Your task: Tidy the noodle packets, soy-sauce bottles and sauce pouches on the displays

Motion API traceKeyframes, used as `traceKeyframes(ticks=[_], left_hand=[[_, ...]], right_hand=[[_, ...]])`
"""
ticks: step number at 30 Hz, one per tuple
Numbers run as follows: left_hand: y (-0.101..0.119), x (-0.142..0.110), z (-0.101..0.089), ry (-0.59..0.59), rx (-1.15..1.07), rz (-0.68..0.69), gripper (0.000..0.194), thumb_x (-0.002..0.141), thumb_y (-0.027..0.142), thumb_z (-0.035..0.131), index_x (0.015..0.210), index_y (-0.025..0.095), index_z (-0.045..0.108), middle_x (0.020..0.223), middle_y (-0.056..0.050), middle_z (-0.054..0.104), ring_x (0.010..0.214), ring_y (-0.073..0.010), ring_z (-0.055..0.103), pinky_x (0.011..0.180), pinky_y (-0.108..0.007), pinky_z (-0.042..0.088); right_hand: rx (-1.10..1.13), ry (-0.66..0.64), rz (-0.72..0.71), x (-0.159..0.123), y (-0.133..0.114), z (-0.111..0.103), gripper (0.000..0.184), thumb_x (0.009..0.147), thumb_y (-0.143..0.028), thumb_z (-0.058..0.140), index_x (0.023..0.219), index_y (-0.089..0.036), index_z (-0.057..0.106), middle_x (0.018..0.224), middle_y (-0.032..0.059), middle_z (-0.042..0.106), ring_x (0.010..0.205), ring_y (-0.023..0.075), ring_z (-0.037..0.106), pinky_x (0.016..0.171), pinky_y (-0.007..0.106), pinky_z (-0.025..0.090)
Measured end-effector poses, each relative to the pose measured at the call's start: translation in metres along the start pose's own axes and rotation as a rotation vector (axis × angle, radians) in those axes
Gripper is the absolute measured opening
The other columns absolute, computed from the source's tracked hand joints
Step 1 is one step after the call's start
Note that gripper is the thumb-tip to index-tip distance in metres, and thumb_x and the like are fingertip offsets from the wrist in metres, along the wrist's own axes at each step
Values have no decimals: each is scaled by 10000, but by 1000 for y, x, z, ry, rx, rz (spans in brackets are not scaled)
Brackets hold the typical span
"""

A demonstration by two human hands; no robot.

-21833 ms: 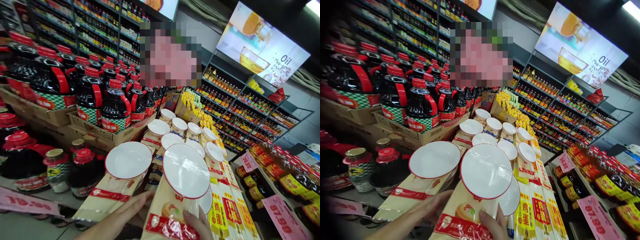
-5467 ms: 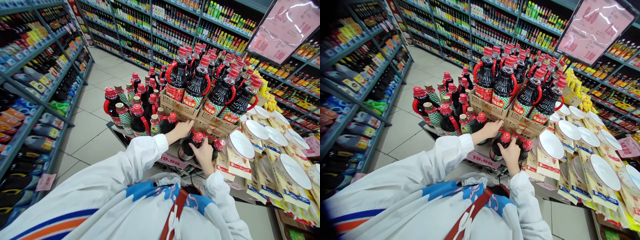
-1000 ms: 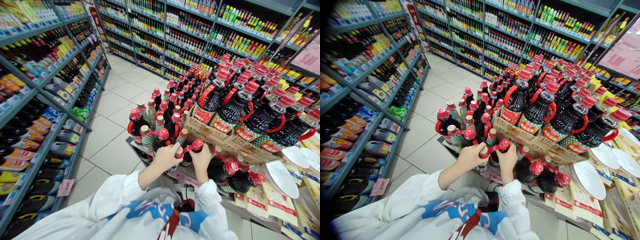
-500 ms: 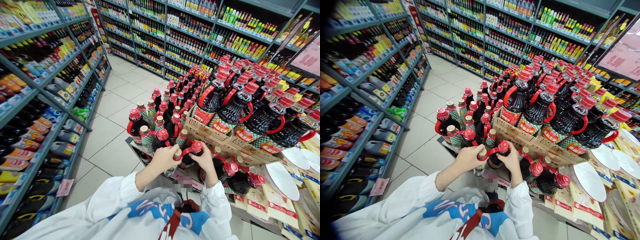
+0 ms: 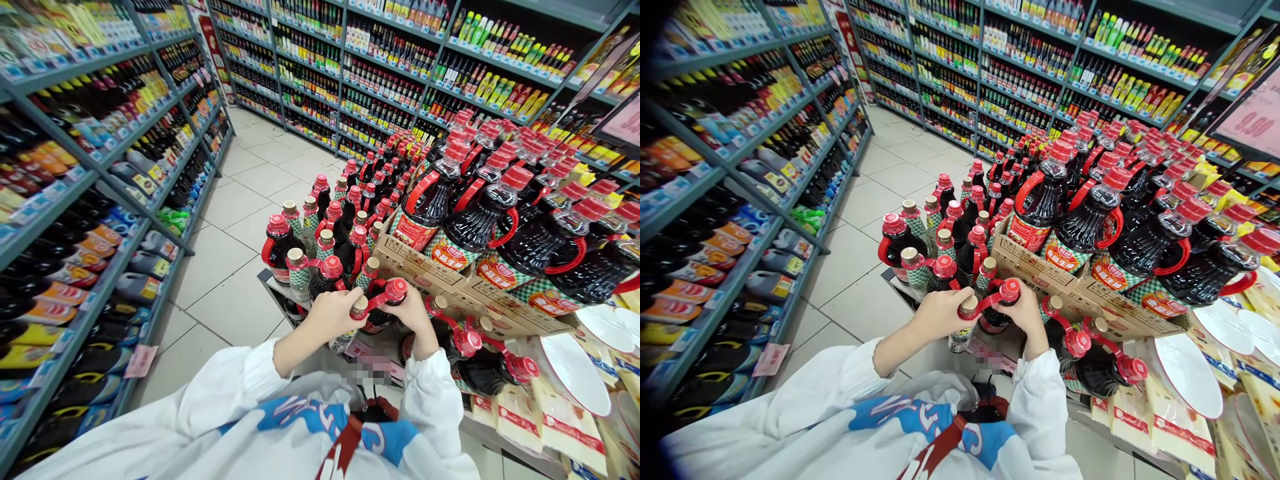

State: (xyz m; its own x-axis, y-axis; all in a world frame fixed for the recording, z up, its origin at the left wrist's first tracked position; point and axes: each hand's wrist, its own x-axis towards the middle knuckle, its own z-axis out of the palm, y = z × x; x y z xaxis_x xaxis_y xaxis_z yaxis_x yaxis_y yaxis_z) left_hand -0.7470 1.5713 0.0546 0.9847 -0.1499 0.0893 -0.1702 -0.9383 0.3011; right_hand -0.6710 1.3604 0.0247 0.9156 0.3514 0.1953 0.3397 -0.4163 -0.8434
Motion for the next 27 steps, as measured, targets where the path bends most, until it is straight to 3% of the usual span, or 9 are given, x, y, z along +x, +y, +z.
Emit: traceKeyframes(ticks=[2, 7, 9, 12, 18, 20, 22, 24, 27], left_hand=[[2, -1, 1, -2, 17, -8, 239, 829, 418, 633, 991, 242, 626, 854, -44, 754, 773, -259, 738, 608, -280, 490], [4, -4, 5, -7, 17, -23, 227, 836, 401, 625, 995, 239, 622, 871, -42, 755, 786, -261, 741, 606, -281, 486], [3, -3, 4, -1, 0, -25, 231, 827, 409, 636, 986, 241, 619, 853, -36, 753, 786, -264, 740, 603, -283, 482], [-2, -1, 1, 15, -15, -17, 238, 813, 416, 649, 976, 245, 619, 817, -25, 746, 778, -264, 738, 597, -282, 472], [-9, 1, -2, 26, 1, 6, 240, 819, 425, 644, 976, 245, 616, 841, -23, 749, 788, -259, 739, 590, -274, 452], [-9, 0, 0, 34, 8, 4, 226, 829, 412, 633, 975, 240, 612, 868, -25, 754, 794, -252, 740, 588, -269, 446], [-8, -2, 1, 42, 18, -5, 226, 833, 411, 630, 973, 235, 610, 867, -28, 753, 790, -248, 740, 582, -266, 438], [-7, -4, 3, 40, 21, -6, 228, 827, 407, 637, 968, 231, 609, 851, -29, 751, 784, -248, 739, 575, -265, 430], [-6, -5, 4, 32, 1, -4, 236, 819, 411, 651, 963, 230, 608, 837, -23, 752, 778, -251, 739, 572, -268, 425]], right_hand=[[29, 24, 12, -1, 1, 7, 539, 641, -420, 814, 1097, -213, 613, 1045, 54, 730, 939, 247, 685, 899, 375, 523], [-47, 606, 223, -18, 1, 50, 644, 621, -509, 816, 1112, -201, 537, 1053, 111, 716, 903, 263, 673, 859, 392, 524], [-81, 669, 275, -23, 3, 58, 578, 612, -533, 818, 1014, -208, 560, 957, 93, 728, 838, 265, 672, 824, 395, 527], [-50, 552, 237, -23, 7, 48, 544, 585, -494, 830, 977, -210, 584, 918, 66, 738, 814, 259, 677, 808, 388, 534], [101, 71, 44, -13, 8, 5, 500, 633, -433, 847, 1022, -193, 643, 961, 43, 730, 881, 236, 673, 864, 365, 530], [115, 27, 31, -14, 5, 6, 505, 641, -420, 845, 1038, -195, 629, 981, 43, 719, 904, 237, 667, 879, 368, 521], [87, 162, 62, -17, 1, 19, 587, 630, -421, 847, 1110, -200, 593, 1060, 60, 707, 950, 245, 660, 903, 382, 512], [14, 425, 136, -23, -2, 39, 635, 620, -421, 843, 1148, -200, 568, 1104, 83, 699, 968, 260, 655, 912, 402, 502], [-73, 694, 232, -31, -4, 62, 561, 630, -421, 830, 1091, -198, 601, 1038, 86, 722, 918, 277, 667, 866, 405, 504]])
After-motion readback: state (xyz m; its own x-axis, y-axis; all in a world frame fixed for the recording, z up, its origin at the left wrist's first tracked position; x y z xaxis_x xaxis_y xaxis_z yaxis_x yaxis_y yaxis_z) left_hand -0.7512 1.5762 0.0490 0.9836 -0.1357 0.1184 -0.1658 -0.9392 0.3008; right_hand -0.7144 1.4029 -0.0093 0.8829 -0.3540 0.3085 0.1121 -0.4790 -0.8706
